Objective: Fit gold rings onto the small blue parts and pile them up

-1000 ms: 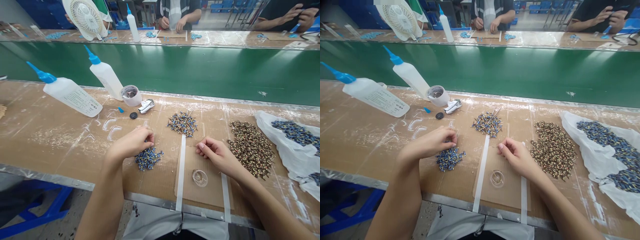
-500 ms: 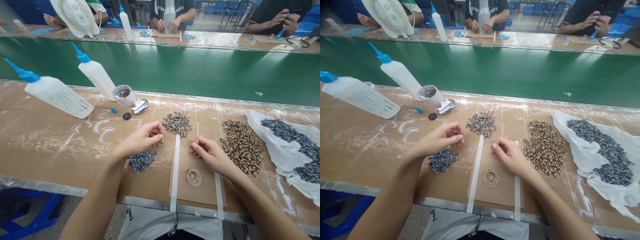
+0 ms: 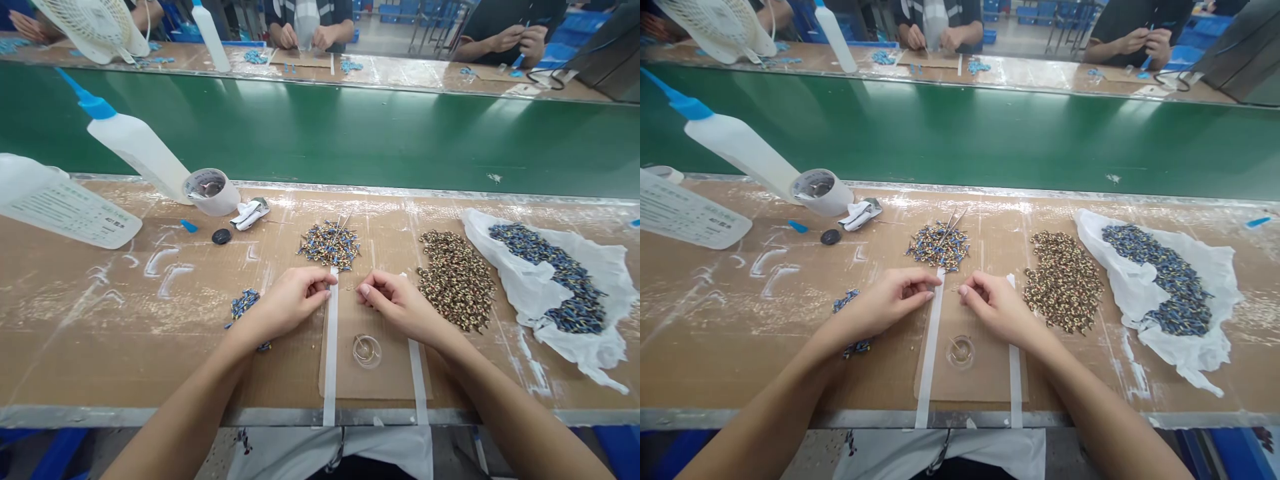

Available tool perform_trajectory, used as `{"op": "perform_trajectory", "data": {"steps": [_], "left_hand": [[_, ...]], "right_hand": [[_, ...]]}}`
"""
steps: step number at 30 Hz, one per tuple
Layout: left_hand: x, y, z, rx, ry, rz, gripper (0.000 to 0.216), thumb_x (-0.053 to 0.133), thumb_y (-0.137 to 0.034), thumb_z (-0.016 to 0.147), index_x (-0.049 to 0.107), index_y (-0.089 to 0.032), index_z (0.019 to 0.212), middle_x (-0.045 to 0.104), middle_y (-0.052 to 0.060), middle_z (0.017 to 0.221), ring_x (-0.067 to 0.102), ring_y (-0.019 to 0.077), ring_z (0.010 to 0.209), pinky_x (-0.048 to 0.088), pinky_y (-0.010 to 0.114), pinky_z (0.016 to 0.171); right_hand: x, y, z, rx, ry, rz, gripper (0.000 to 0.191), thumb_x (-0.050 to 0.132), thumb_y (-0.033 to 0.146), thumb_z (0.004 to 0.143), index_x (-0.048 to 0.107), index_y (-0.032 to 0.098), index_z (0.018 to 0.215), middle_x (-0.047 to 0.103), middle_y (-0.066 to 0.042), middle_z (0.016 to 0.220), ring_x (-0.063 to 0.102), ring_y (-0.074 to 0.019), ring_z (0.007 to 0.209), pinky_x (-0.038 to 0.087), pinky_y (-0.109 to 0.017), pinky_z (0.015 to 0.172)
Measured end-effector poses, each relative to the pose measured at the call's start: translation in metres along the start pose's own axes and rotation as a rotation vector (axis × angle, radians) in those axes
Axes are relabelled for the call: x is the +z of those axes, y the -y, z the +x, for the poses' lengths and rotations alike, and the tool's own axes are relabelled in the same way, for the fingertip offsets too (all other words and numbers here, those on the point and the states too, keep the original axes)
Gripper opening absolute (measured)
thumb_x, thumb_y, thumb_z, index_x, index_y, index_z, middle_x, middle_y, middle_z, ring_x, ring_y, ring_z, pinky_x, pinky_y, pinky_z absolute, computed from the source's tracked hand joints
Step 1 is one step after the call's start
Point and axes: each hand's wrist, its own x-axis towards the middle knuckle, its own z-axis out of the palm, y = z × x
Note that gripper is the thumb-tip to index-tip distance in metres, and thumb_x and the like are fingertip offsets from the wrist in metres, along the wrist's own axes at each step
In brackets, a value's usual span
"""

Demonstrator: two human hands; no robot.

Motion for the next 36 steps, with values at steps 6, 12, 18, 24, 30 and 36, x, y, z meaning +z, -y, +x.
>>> {"op": "perform_trajectory", "data": {"steps": [6,12,18,24,30,36], "left_hand": [[0.001,0.001,0.002,0.026,-0.033,0.073,0.011,0.055,-0.021,0.087,0.067,-0.018,0.089,0.064,0.000,0.076,0.056,0.0145,0.068,0.039,0.026,0.065],[0.004,-0.004,0.004,0.023,-0.084,0.035,0.007,0.062,-0.023,0.084,0.064,-0.017,0.081,0.062,-0.001,0.072,0.054,0.0135,0.066,0.039,0.025,0.063],[0.007,-0.004,0.004,0.023,-0.079,-0.088,0.010,0.062,-0.025,0.085,0.063,-0.017,0.078,0.064,0.000,0.074,0.057,0.0140,0.071,0.042,0.025,0.066],[0.012,-0.004,0.005,-0.036,-0.055,-0.198,0.012,0.063,-0.026,0.084,0.071,-0.017,0.083,0.071,0.002,0.079,0.063,0.0168,0.075,0.046,0.027,0.069],[0.020,-0.001,0.008,0.005,-0.004,-0.224,0.021,0.060,-0.021,0.085,0.076,-0.021,0.100,0.075,0.005,0.098,0.068,0.0198,0.089,0.050,0.032,0.081],[0.023,-0.004,0.007,0.027,-0.014,-0.185,0.027,0.059,-0.020,0.087,0.073,-0.022,0.109,0.074,0.006,0.104,0.066,0.0204,0.093,0.051,0.033,0.083]], "right_hand": [[-0.003,0.004,-0.002,-0.016,0.021,0.003,0.022,0.050,0.031,0.095,0.060,0.018,0.080,0.062,-0.001,0.073,0.052,-0.0139,0.065,0.039,-0.026,0.060],[-0.015,0.015,-0.011,-0.093,0.281,0.073,0.019,0.055,0.034,0.093,0.061,0.019,0.083,0.062,-0.001,0.073,0.053,-0.0126,0.064,0.042,-0.024,0.058],[-0.016,0.015,-0.014,-0.090,0.455,0.077,0.019,0.068,0.038,0.084,0.066,0.020,0.090,0.068,-0.002,0.082,0.060,-0.0134,0.067,0.047,-0.025,0.058],[-0.013,0.015,-0.014,-0.122,0.440,0.037,0.010,0.065,0.031,0.088,0.066,0.020,0.086,0.067,-0.001,0.079,0.059,-0.0132,0.067,0.046,-0.024,0.059],[-0.016,0.017,-0.014,-0.176,0.407,-0.050,0.009,0.063,0.025,0.089,0.066,0.020,0.082,0.065,-0.001,0.079,0.057,-0.0145,0.070,0.046,-0.026,0.063],[-0.022,0.018,-0.015,-0.124,0.433,-0.032,0.010,0.062,0.026,0.090,0.065,0.019,0.083,0.067,-0.002,0.083,0.060,-0.0148,0.074,0.047,-0.026,0.066]]}}
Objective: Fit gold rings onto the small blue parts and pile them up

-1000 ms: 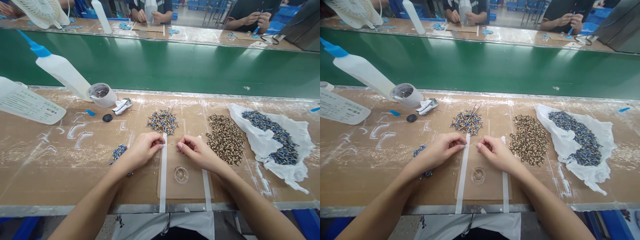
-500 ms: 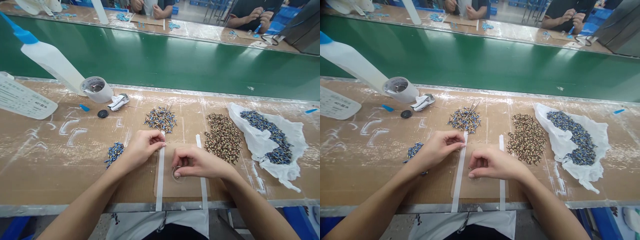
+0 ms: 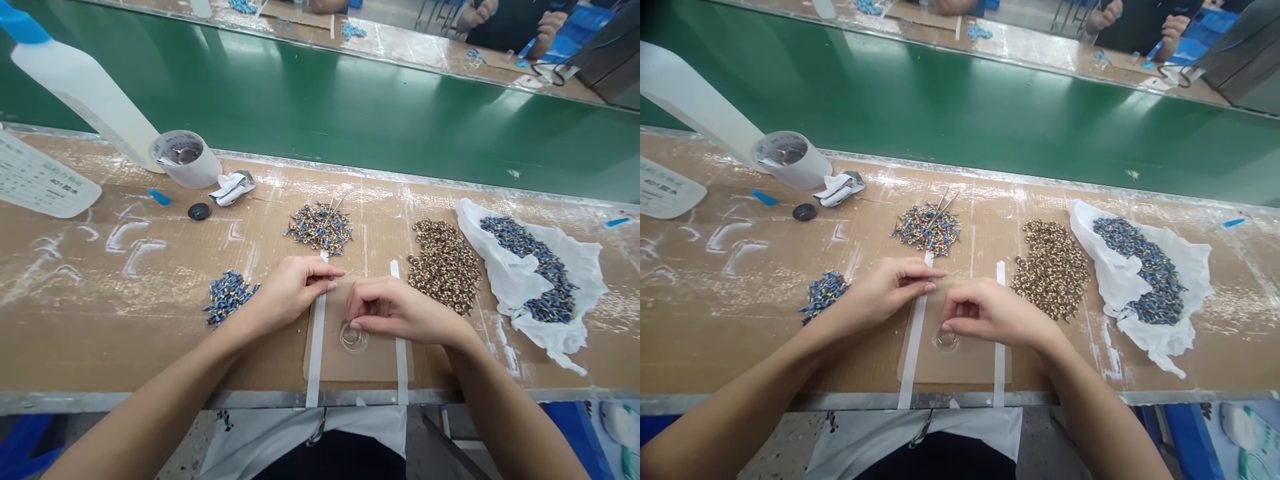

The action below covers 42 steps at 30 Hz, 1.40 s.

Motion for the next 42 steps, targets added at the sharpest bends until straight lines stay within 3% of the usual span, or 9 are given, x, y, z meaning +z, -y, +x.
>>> {"op": "perform_trajectory", "data": {"steps": [5,9,14,18,22,27,31,42], "left_hand": [[0.002,-0.006,0.000,-0.047,-0.084,-0.083,0.017,0.062,-0.017,0.082,0.068,-0.014,0.099,0.071,0.004,0.084,0.065,0.0165,0.077,0.051,0.028,0.071],[0.003,-0.009,-0.001,-0.072,-0.013,-0.168,0.009,0.061,-0.018,0.082,0.067,-0.013,0.087,0.068,0.003,0.078,0.063,0.0147,0.073,0.049,0.025,0.067],[0.009,-0.011,-0.001,-0.091,0.088,-0.263,0.015,0.061,-0.017,0.082,0.072,-0.013,0.091,0.071,0.005,0.083,0.065,0.0164,0.079,0.048,0.027,0.073],[0.012,-0.011,0.000,-0.097,0.107,-0.308,0.016,0.063,-0.020,0.081,0.071,-0.010,0.091,0.071,0.007,0.082,0.064,0.0167,0.076,0.048,0.028,0.071],[0.013,-0.010,0.001,-0.117,0.093,-0.296,0.016,0.066,-0.021,0.080,0.070,-0.009,0.090,0.069,0.006,0.076,0.060,0.0151,0.070,0.046,0.027,0.066],[0.015,-0.008,0.000,-0.094,0.119,-0.331,0.014,0.066,-0.022,0.080,0.068,-0.011,0.088,0.067,0.005,0.076,0.060,0.0143,0.072,0.046,0.026,0.067],[0.017,-0.005,0.000,-0.085,0.155,-0.355,0.013,0.065,-0.023,0.082,0.068,-0.012,0.088,0.066,0.003,0.075,0.058,0.0132,0.070,0.045,0.025,0.066],[0.017,-0.002,0.000,-0.063,0.191,-0.376,0.014,0.063,-0.026,0.084,0.065,-0.013,0.090,0.065,0.003,0.078,0.057,0.0131,0.070,0.044,0.025,0.065]], "right_hand": [[-0.002,-0.002,0.000,0.021,0.018,0.054,0.014,0.064,0.030,0.089,0.065,0.017,0.084,0.067,-0.004,0.087,0.060,-0.0148,0.076,0.047,-0.026,0.066],[-0.004,-0.004,0.000,0.026,0.037,0.094,0.013,0.065,0.030,0.088,0.066,0.017,0.086,0.068,-0.005,0.091,0.061,-0.0151,0.080,0.048,-0.027,0.069],[-0.004,-0.007,0.002,-0.002,0.073,0.143,0.010,0.066,0.027,0.088,0.066,0.017,0.085,0.068,-0.004,0.089,0.061,-0.0157,0.085,0.047,-0.027,0.074],[-0.006,-0.009,0.002,0.036,0.043,0.218,0.016,0.065,0.032,0.088,0.066,0.017,0.085,0.067,-0.003,0.084,0.060,-0.0141,0.078,0.047,-0.027,0.069],[-0.014,-0.005,-0.004,0.057,-0.077,0.261,0.015,0.067,0.030,0.087,0.066,0.016,0.083,0.065,-0.003,0.079,0.058,-0.0130,0.072,0.046,-0.026,0.066],[-0.014,-0.004,-0.007,0.013,-0.404,0.358,0.013,0.070,0.029,0.085,0.065,0.018,0.082,0.066,-0.002,0.079,0.060,-0.0127,0.071,0.048,-0.025,0.064],[-0.006,-0.007,-0.002,-0.031,-0.601,0.287,0.010,0.071,0.026,0.084,0.065,0.018,0.083,0.068,-0.003,0.080,0.063,-0.0131,0.071,0.050,-0.026,0.065],[0.000,-0.007,0.001,-0.047,-0.623,0.097,0.009,0.069,0.028,0.086,0.066,0.019,0.085,0.070,-0.005,0.084,0.066,-0.0169,0.074,0.052,-0.030,0.067]]}}
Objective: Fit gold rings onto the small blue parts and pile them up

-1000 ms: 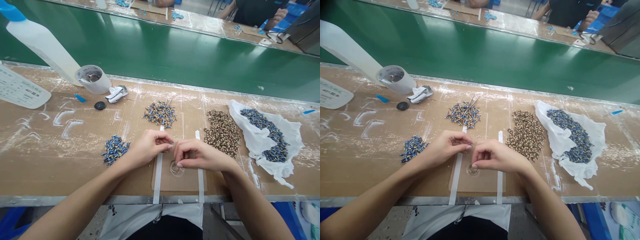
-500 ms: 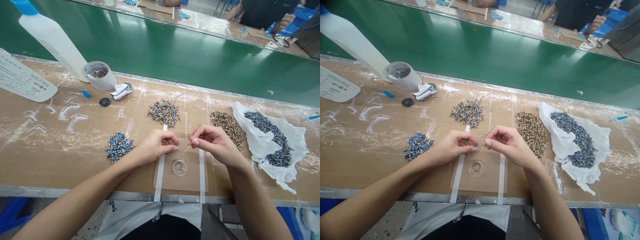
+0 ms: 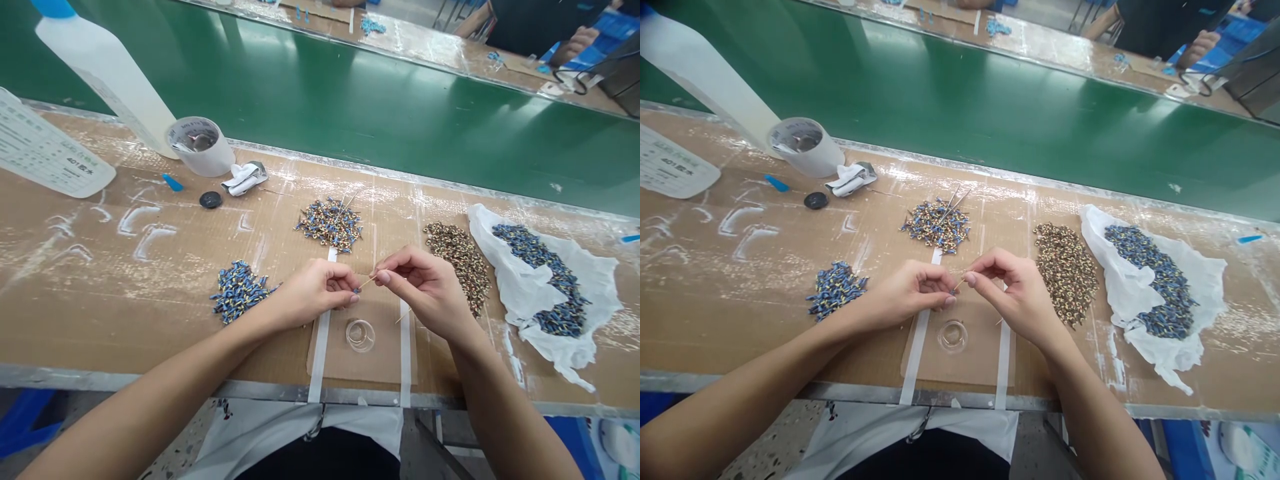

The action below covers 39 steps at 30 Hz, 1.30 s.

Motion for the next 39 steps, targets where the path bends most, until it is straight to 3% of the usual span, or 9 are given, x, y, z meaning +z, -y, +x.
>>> {"op": "perform_trajectory", "data": {"steps": [19,34,39], "left_hand": [[0.0006,-0.0037,-0.0023,0.016,-0.002,0.024,0.011,0.060,-0.022,0.084,0.065,-0.013,0.086,0.062,0.001,0.074,0.054,0.0132,0.068,0.043,0.025,0.065],[-0.0002,0.0001,-0.0007,0.031,-0.002,0.047,0.012,0.061,-0.025,0.084,0.065,-0.014,0.085,0.062,0.001,0.076,0.057,0.0129,0.071,0.044,0.024,0.066],[-0.0003,-0.0002,-0.0010,0.025,-0.004,0.043,0.011,0.062,-0.025,0.083,0.065,-0.014,0.085,0.064,0.002,0.077,0.060,0.0142,0.073,0.046,0.025,0.068]], "right_hand": [[0.0018,0.0056,-0.0013,-0.063,0.086,-0.175,0.007,0.064,0.026,0.089,0.063,0.021,0.085,0.069,-0.003,0.082,0.063,-0.0168,0.072,0.047,-0.030,0.065],[0.0070,0.0068,-0.0025,-0.191,0.044,-0.272,0.004,0.062,0.021,0.089,0.061,0.021,0.086,0.070,-0.002,0.081,0.064,-0.0157,0.071,0.047,-0.029,0.066],[0.0015,0.0081,-0.0048,-0.161,0.015,-0.183,0.004,0.063,0.022,0.089,0.061,0.022,0.086,0.069,-0.004,0.084,0.064,-0.0171,0.075,0.048,-0.031,0.068]]}}
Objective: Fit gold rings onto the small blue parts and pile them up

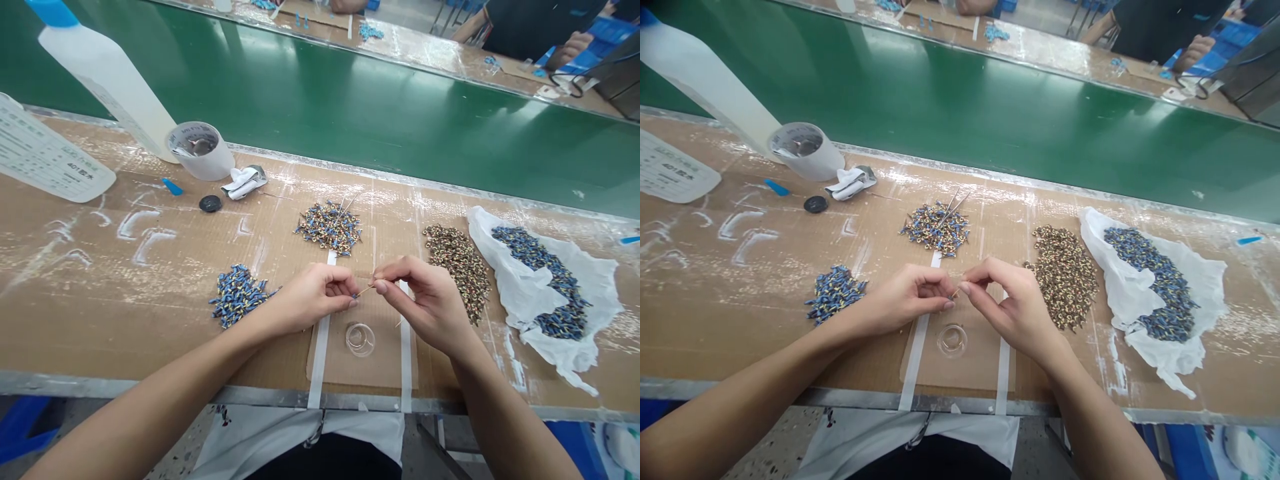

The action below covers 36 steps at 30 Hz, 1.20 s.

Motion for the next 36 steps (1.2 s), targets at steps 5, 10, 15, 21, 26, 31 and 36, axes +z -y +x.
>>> {"op": "perform_trajectory", "data": {"steps": [5,10,15,21,26,31,36], "left_hand": [[0.000,0.002,0.001,0.005,0.001,-0.028,0.009,0.062,-0.021,0.083,0.065,-0.014,0.087,0.067,0.003,0.079,0.062,0.0144,0.074,0.048,0.026,0.071],[0.000,0.000,0.000,0.012,-0.001,-0.003,0.007,0.060,-0.018,0.083,0.065,-0.014,0.086,0.067,0.002,0.078,0.061,0.0133,0.072,0.046,0.024,0.068],[-0.001,-0.004,0.000,0.010,0.018,0.021,0.010,0.058,-0.017,0.084,0.065,-0.013,0.088,0.068,0.003,0.079,0.062,0.0140,0.072,0.046,0.024,0.067],[-0.001,-0.004,0.000,0.005,0.023,0.006,0.009,0.057,-0.017,0.084,0.064,-0.014,0.087,0.067,0.002,0.078,0.061,0.0134,0.071,0.045,0.024,0.066],[-0.001,-0.005,0.000,-0.002,0.017,0.022,0.009,0.058,-0.018,0.085,0.065,-0.013,0.088,0.066,0.002,0.078,0.060,0.0136,0.072,0.044,0.024,0.067],[-0.001,-0.005,0.000,-0.009,0.014,0.013,0.010,0.061,-0.022,0.085,0.065,-0.014,0.088,0.064,0.002,0.077,0.059,0.0132,0.072,0.044,0.024,0.066],[-0.001,-0.002,0.001,-0.023,0.013,0.015,0.010,0.062,-0.022,0.084,0.066,-0.013,0.089,0.062,0.000,0.072,0.054,0.0105,0.066,0.041,0.022,0.062]], "right_hand": [[-0.016,0.006,-0.001,0.011,0.285,0.166,0.007,0.064,0.022,0.089,0.061,0.021,0.083,0.064,-0.002,0.076,0.059,-0.0151,0.069,0.046,-0.029,0.065],[-0.011,0.009,0.001,0.003,0.599,0.153,0.010,0.062,0.023,0.091,0.065,0.019,0.082,0.064,-0.002,0.079,0.058,-0.0147,0.074,0.046,-0.028,0.068],[-0.002,0.006,0.000,-0.011,0.576,0.068,0.015,0.058,0.023,0.093,0.065,0.019,0.081,0.063,-0.003,0.082,0.058,-0.0169,0.079,0.046,-0.029,0.070],[-0.003,0.005,0.001,0.033,0.584,0.123,0.012,0.061,0.025,0.092,0.064,0.019,0.082,0.064,-0.002,0.082,0.058,-0.0156,0.078,0.046,-0.029,0.071],[-0.009,0.003,0.002,0.194,0.461,0.259,0.011,0.061,0.028,0.092,0.063,0.018,0.086,0.065,-0.002,0.080,0.058,-0.0132,0.072,0.046,-0.026,0.066],[-0.010,-0.001,0.000,0.225,0.171,0.297,0.011,0.063,0.029,0.090,0.061,0.019,0.087,0.066,-0.004,0.082,0.062,-0.0144,0.073,0.050,-0.028,0.066],[-0.002,0.000,-0.001,0.090,0.000,0.060,0.008,0.064,0.026,0.089,0.062,0.020,0.086,0.068,-0.004,0.084,0.064,-0.0163,0.075,0.049,-0.030,0.068]]}}
